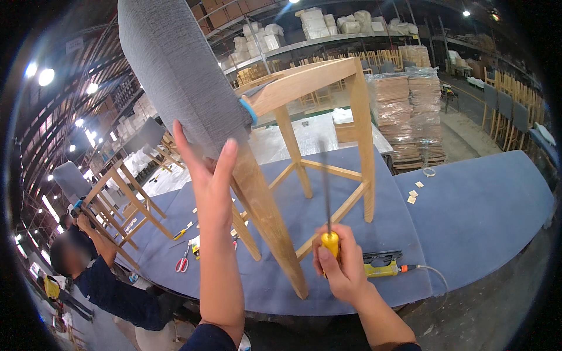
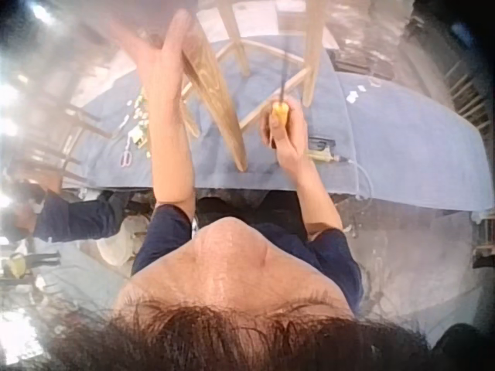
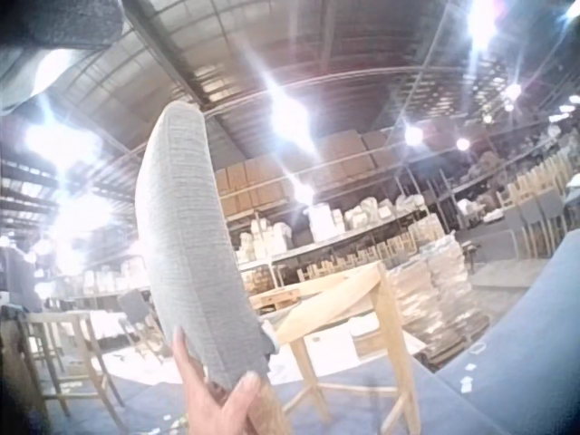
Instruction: The person upholsters a wooden chair by securing gray fabric to the seat frame. They use a staple gun to attach the fabric, scissors to trim excess material, and a screwdriver to tuck the edges neatly under the seat. The process involves repeated folding, stapling, and trimming to achieve a smooth finish.
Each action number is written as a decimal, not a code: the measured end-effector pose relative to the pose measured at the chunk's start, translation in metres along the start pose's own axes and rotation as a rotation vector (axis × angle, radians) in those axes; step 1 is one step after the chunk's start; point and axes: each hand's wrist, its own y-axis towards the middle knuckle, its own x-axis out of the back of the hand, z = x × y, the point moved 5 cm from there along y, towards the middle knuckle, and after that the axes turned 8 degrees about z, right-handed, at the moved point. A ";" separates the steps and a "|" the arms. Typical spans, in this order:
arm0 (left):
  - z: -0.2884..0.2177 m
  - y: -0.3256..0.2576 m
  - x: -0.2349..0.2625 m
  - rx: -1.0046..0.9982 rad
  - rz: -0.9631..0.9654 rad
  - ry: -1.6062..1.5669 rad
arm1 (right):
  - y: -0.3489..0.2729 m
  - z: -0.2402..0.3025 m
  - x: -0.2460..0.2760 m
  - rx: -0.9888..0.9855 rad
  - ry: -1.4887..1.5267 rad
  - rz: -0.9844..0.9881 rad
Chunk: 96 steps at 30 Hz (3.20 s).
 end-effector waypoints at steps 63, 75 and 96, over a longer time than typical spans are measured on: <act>0.025 0.009 -0.019 -0.256 -0.092 0.030 | 0.079 -0.001 -0.021 0.308 -0.548 -0.188; 0.016 0.005 -0.018 -0.250 0.045 -0.220 | 0.060 -0.011 -0.007 0.176 -0.661 -0.259; 0.010 0.006 -0.020 -0.327 -0.056 0.050 | 0.076 -0.027 -0.016 0.306 -0.632 -0.296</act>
